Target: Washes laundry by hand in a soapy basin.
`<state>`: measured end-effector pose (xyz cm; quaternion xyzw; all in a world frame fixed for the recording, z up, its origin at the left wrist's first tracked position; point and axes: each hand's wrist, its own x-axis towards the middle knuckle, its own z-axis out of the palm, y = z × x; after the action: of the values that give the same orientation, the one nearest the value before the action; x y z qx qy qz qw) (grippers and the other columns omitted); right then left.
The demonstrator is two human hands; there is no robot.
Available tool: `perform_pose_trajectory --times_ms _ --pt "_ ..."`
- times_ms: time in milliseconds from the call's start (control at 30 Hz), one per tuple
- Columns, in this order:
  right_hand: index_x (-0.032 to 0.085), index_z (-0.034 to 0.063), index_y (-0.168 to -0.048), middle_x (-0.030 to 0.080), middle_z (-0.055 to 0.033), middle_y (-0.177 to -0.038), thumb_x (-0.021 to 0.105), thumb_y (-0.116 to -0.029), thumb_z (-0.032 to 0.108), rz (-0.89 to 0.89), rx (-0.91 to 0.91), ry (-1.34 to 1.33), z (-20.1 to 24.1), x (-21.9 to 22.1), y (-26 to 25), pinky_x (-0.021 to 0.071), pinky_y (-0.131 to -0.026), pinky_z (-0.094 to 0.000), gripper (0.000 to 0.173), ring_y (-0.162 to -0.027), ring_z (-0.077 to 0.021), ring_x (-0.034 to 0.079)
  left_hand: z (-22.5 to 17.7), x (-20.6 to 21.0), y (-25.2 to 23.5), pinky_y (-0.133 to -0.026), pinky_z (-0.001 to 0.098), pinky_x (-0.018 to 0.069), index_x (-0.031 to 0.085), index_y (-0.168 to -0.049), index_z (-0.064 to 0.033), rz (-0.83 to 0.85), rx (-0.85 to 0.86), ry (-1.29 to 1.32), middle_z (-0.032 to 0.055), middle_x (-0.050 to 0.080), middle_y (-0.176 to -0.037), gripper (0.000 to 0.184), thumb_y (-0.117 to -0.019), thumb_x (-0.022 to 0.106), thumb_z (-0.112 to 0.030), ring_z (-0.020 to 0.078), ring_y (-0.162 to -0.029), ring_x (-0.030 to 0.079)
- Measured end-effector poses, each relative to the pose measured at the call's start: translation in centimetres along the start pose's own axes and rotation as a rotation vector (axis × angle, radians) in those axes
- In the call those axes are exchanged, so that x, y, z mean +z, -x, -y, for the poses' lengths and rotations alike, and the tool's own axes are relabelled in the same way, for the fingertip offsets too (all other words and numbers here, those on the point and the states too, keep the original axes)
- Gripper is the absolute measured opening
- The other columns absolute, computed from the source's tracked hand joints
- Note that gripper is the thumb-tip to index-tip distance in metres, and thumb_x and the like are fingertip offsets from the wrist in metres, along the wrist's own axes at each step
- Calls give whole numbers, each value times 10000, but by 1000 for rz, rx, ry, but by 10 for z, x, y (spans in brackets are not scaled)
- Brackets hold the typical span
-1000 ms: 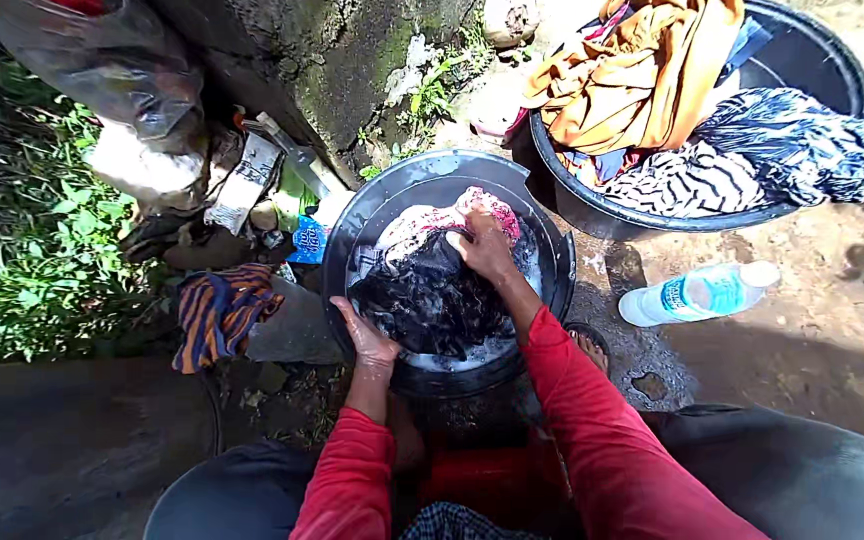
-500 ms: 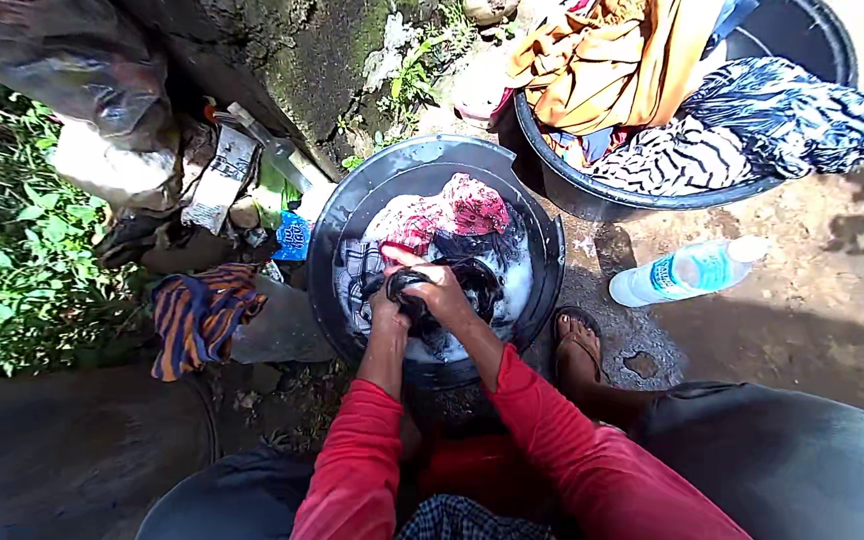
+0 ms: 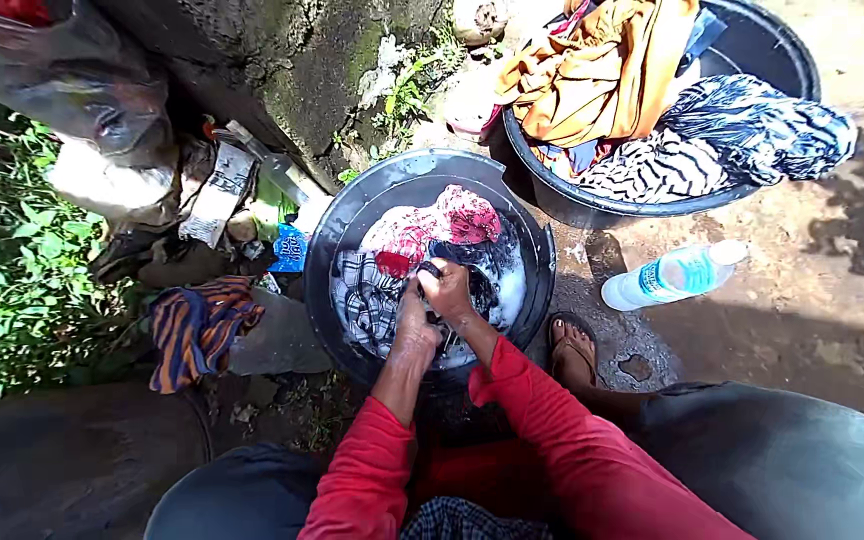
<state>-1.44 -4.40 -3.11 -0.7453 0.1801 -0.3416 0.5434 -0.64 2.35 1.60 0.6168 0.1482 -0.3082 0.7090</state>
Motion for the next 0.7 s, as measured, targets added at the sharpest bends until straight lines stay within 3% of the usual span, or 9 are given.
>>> perform_pose_trajectory --times_ms 100,200,233,300,400,467,567,633,700 --pt "695 -31 -850 673 -219 -858 533 -1011 322 132 375 101 -29 -54 -47 487 -795 -615 420 -882 -372 657 -39 -27 37 -796 424 612 609 -1227 -162 180 284 332 44 721 -1049 484 -1102 261 -474 172 -961 708" --pt "607 56 -955 604 -9 -794 329 -1100 322 219 331 -419 15 -77 -66 504 -758 -315 411 -753 -95 584 -38 -73 -11 -983 455 557 476 -1420 -208 257 681 469 19 646 -1299 723 -1006 170 -715 162 -1200 626" --pt "558 75 -1055 664 14 -818 269 -1095 430 274 241 -635 30 -74 -63 554 -716 -288 459 -729 -81 645 -24 -79 -24 -996 444 553 476 -1429 -237 284 681 459 -2 642 -1310 794 -921 293 -818 148 -1214 617" --pt "417 74 -1364 700 -60 -1162 477 -923 765 402 92 -936 32 -65 -65 614 -805 -373 822 -995 -184 712 -3 -68 -31 -869 423 610 649 -1238 -242 399 541 492 -2 731 -1110 843 -669 645 -864 143 -1037 700" --pt "299 -50 -1552 576 -137 -1462 556 -768 873 585 -75 -590 -30 -48 -49 482 -1070 -354 1238 -1332 -182 553 2 -66 -19 -742 356 633 763 -972 -195 608 447 484 19 766 -901 501 -608 907 -508 135 -840 739" --pt "504 -27 -1462 609 -170 -1404 724 -889 508 802 10 -279 -64 -41 -34 448 -1110 -434 814 -1293 -230 575 -14 -75 -8 -676 299 614 768 -821 -168 619 467 445 11 752 -798 214 -685 842 -317 103 -748 725" --pt "741 -35 -958 718 -155 -994 734 -934 142 697 119 -143 -89 -37 -27 511 -922 -472 179 -953 -227 661 -30 -102 0 -625 287 600 730 -724 -132 489 516 501 23 724 -717 93 -774 728 -211 102 -680 706" --pt "739 -37 -959 695 -110 -1186 598 -903 30 442 74 -431 -71 -47 -28 503 -1001 -346 166 -1112 -130 626 -25 -115 -12 -681 372 621 701 -861 -121 366 503 589 55 735 -814 164 -858 656 -278 162 -774 724" --pt "714 -67 -1063 581 -140 -1445 498 -911 88 341 -8 -695 -24 -34 -21 444 -1113 -346 306 -1323 -159 544 -9 -106 -26 -833 440 613 638 -1165 -169 250 451 524 48 728 -1044 437 -966 560 -551 183 -983 710"
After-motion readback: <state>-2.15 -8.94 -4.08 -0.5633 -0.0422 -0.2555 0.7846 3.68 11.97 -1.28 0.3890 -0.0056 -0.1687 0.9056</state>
